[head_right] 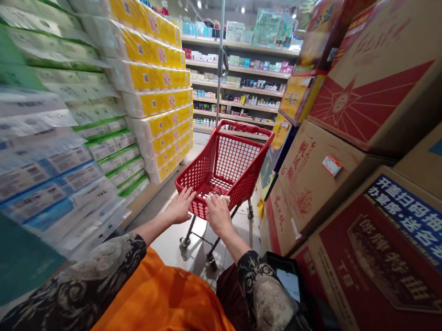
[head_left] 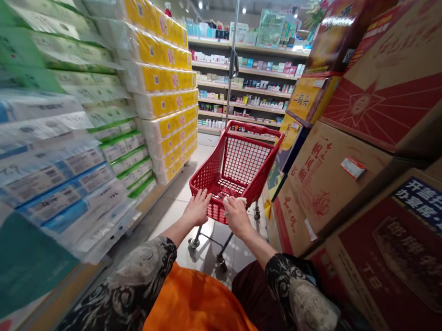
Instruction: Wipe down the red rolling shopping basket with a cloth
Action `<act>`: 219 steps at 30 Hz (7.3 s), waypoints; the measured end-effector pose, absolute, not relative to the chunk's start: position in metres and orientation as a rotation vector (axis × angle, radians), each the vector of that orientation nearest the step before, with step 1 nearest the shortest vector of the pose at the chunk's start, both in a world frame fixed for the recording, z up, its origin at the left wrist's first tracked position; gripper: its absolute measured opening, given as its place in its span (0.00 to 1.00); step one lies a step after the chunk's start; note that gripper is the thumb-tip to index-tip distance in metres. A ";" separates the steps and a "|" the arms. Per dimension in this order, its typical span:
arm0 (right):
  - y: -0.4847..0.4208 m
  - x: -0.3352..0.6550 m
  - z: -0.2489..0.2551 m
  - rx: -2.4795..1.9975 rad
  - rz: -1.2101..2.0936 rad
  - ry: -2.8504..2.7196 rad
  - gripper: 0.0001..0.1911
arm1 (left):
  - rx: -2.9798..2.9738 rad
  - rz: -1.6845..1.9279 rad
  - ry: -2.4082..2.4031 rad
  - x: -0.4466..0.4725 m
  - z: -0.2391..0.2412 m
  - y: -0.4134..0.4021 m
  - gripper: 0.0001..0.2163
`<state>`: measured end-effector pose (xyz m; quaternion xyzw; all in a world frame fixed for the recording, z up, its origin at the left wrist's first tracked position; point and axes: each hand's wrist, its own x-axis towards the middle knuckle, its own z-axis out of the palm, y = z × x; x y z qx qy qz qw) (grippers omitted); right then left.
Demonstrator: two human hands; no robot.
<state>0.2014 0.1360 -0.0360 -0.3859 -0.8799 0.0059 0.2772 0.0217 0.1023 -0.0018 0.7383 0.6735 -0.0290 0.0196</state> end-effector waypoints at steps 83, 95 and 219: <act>0.124 0.172 -0.087 -0.300 -0.449 -2.729 0.18 | 2.066 -0.121 2.241 0.028 -0.050 0.041 0.36; 0.121 0.173 -0.069 -0.320 -0.431 -2.630 0.21 | 2.040 -0.033 2.336 0.009 -0.024 0.055 0.36; 0.134 0.241 -0.033 -1.421 0.077 -2.029 0.20 | 2.687 0.096 1.922 0.078 0.014 0.089 0.19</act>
